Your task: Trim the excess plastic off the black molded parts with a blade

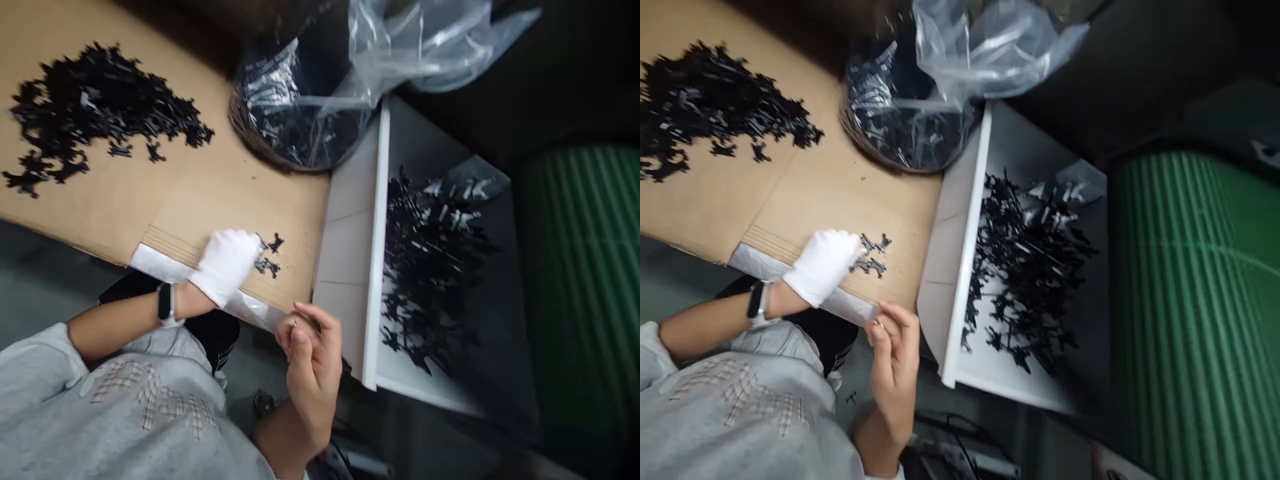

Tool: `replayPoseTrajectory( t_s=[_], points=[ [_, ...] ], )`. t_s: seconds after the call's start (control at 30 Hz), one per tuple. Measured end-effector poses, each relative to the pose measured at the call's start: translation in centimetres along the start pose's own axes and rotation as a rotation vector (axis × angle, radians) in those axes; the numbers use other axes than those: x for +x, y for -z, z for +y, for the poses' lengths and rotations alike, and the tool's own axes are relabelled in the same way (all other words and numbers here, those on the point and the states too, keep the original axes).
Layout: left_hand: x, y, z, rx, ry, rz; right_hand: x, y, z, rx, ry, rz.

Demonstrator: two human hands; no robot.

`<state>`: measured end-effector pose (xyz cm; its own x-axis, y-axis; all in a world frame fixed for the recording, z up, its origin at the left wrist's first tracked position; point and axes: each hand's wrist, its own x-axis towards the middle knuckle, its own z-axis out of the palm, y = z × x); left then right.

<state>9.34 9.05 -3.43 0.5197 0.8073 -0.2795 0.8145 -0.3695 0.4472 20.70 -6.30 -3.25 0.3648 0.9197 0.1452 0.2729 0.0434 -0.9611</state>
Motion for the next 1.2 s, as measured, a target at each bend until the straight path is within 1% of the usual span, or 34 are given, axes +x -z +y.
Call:
replayPoseTrajectory(
  t_s=[0.03, 0.1, 0.17, 0.2, 0.23, 0.27, 0.3, 0.33, 0.37, 0.4, 0.47, 0.53, 0.6, 0.7, 0.83, 0.9, 0.97, 1.03, 1.1, 1.13, 1.2],
  points=[
    [-0.2, 0.0, 0.8, -0.010, -0.010, 0.010, -0.1, 0.2, 0.1, -0.017, -0.020, 0.014],
    [-0.6, 0.5, 1.9, -0.042, -0.030, 0.033, -0.1, 0.7, 0.6, -0.008, -0.008, 0.020],
    [-1.2, 1.5, 1.6, -0.062, -0.028, 0.058, 0.0, 1.4, 1.1, 0.009, 0.004, 0.002],
    [-1.5, 2.2, 0.9, -0.064, -0.017, 0.058, 0.0, 1.8, 1.3, 0.004, -0.002, -0.014],
    [-1.8, 3.0, -0.4, -0.062, 0.000, 0.054, -0.1, 2.2, 1.6, -0.010, -0.021, -0.037],
    [-2.0, 3.9, -2.0, -0.043, 0.023, 0.062, -0.2, 2.7, 1.8, -0.025, -0.046, -0.058],
    [-2.1, 4.8, -4.1, -0.015, 0.057, 0.090, -0.3, 3.0, 2.1, -0.036, -0.073, -0.066],
    [-1.9, 5.9, -6.3, 0.042, 0.121, 0.149, -0.4, 3.3, 2.3, -0.041, -0.097, -0.063],
    [-1.6, 6.9, -8.6, 0.184, 0.212, 0.202, -0.5, 3.4, 2.6, -0.039, -0.118, -0.049],
    [-1.2, 8.0, -10.7, 0.256, 0.265, 0.212, -0.5, 3.4, 2.9, -0.031, -0.134, -0.041],
    [0.1, 9.7, -14.1, 0.339, 0.306, 0.198, -0.2, 2.9, 3.3, -0.003, -0.143, -0.063],
    [1.2, 10.7, -16.0, 0.386, 0.284, 0.164, 0.3, 2.1, 3.5, 0.032, -0.137, -0.134],
    [2.1, 11.1, -16.6, 0.417, 0.233, 0.141, 0.8, 1.3, 3.3, 0.060, -0.127, -0.177],
    [2.3, 10.7, -16.6, 0.440, 0.149, 0.139, 0.9, 0.5, 2.7, 0.076, -0.109, -0.178],
    [1.5, 9.9, -16.1, 0.417, 0.080, 0.177, 0.9, -0.4, 2.0, 0.085, -0.066, -0.146],
    [0.5, 9.2, -15.1, 0.370, 0.040, 0.205, 1.1, -1.1, 1.6, 0.109, -0.077, -0.128],
    [-1.0, 8.1, -13.3, 0.289, -0.010, 0.237, 1.5, -2.4, 1.2, 0.171, -0.083, -0.074],
    [-2.8, 6.7, -10.9, 0.172, -0.059, 0.277, 2.1, -4.0, 0.6, 0.270, -0.060, -0.071],
    [-4.6, 5.4, -8.5, -0.046, -0.123, 0.312, 2.8, -5.6, -0.1, 0.335, -0.100, -0.086],
    [-5.4, 5.0, -7.3, -0.209, -0.143, 0.317, 3.1, -6.3, -0.4, 0.354, -0.142, -0.097],
    [-6.7, 4.4, -5.6, -0.603, -0.115, 0.300, 3.7, -7.2, -0.8, 0.391, -0.216, -0.122]
  ],
)
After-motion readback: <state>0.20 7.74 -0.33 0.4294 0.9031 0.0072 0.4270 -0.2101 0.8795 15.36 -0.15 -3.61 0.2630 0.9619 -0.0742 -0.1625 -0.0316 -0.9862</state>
